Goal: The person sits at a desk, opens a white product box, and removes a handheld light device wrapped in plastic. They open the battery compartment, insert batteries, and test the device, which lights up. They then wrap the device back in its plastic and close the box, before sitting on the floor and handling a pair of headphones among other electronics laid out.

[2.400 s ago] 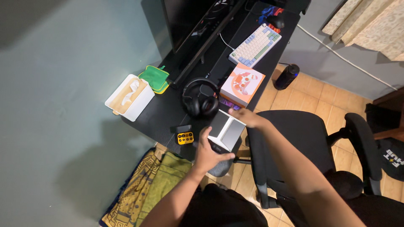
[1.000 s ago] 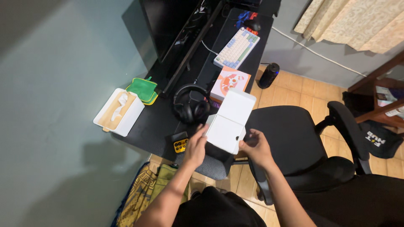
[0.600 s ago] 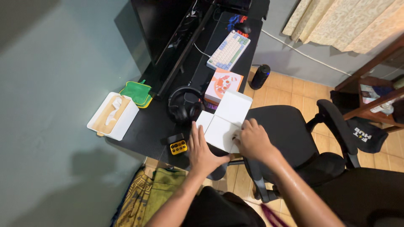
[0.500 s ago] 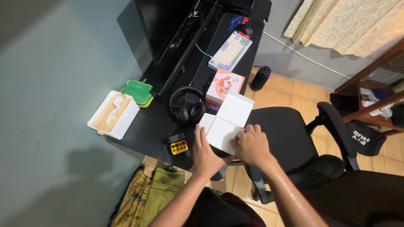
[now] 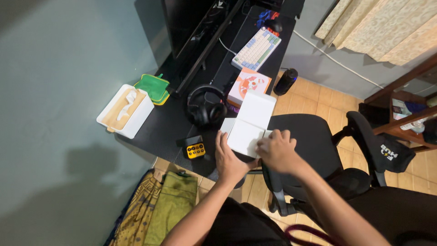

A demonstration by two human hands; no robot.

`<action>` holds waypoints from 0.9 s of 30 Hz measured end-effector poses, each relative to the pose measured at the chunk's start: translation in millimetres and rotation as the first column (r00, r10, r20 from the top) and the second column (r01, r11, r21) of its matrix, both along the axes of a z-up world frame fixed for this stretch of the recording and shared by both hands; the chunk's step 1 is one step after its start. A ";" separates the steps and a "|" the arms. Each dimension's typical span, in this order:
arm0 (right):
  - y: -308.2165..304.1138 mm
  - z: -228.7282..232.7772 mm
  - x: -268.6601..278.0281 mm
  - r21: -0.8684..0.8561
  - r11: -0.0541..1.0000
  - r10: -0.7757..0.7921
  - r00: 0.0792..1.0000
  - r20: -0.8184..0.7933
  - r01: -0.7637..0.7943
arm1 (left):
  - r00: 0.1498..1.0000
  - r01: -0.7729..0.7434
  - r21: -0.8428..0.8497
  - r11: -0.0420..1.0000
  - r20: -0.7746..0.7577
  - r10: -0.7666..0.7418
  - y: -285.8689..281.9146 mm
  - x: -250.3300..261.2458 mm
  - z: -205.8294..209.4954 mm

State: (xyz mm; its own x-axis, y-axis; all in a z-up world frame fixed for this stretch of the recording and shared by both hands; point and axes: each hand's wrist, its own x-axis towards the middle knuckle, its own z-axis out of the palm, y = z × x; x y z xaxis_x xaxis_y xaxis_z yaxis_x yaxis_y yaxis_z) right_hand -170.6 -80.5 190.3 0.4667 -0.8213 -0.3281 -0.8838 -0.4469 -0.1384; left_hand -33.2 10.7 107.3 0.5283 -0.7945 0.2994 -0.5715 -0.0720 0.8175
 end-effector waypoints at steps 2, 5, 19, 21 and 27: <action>-11.4 -4.7 -4.5 0.227 0.965 -0.179 0.965 0.190 0.134 | 0.999 0.000 -0.024 1.000 0.033 0.001 -1.1 -0.8 -2.2; -23.3 -15.7 -9.4 0.525 0.813 -0.476 0.807 0.349 0.252 | 0.999 -0.021 -0.063 0.998 0.024 0.023 -3.3 -5.7 -2.9; -19.8 37.5 -0.1 0.727 0.680 -0.628 0.433 0.646 -0.097 | 0.994 -0.069 -0.063 0.996 0.079 0.074 -1.6 -7.2 14.1; -15.3 40.3 4.6 0.674 0.716 -0.593 0.350 0.725 -0.183 | 0.972 -0.121 -0.101 0.987 0.192 0.139 -0.5 -4.4 16.7; -14.4 24.5 11.5 0.306 0.942 -0.134 0.676 0.725 -0.141 | 0.989 -0.144 -0.072 0.987 -0.040 0.142 -7.8 18.6 13.0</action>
State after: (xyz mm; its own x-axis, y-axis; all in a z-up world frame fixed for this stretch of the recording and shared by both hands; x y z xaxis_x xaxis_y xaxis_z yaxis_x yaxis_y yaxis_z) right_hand -159.1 -94.9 214.8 0.6689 -0.7343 -0.1154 -0.4341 -0.2599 -0.8626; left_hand -14.6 2.9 120.3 0.6461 -0.6863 0.3340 -0.5306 -0.0892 0.8429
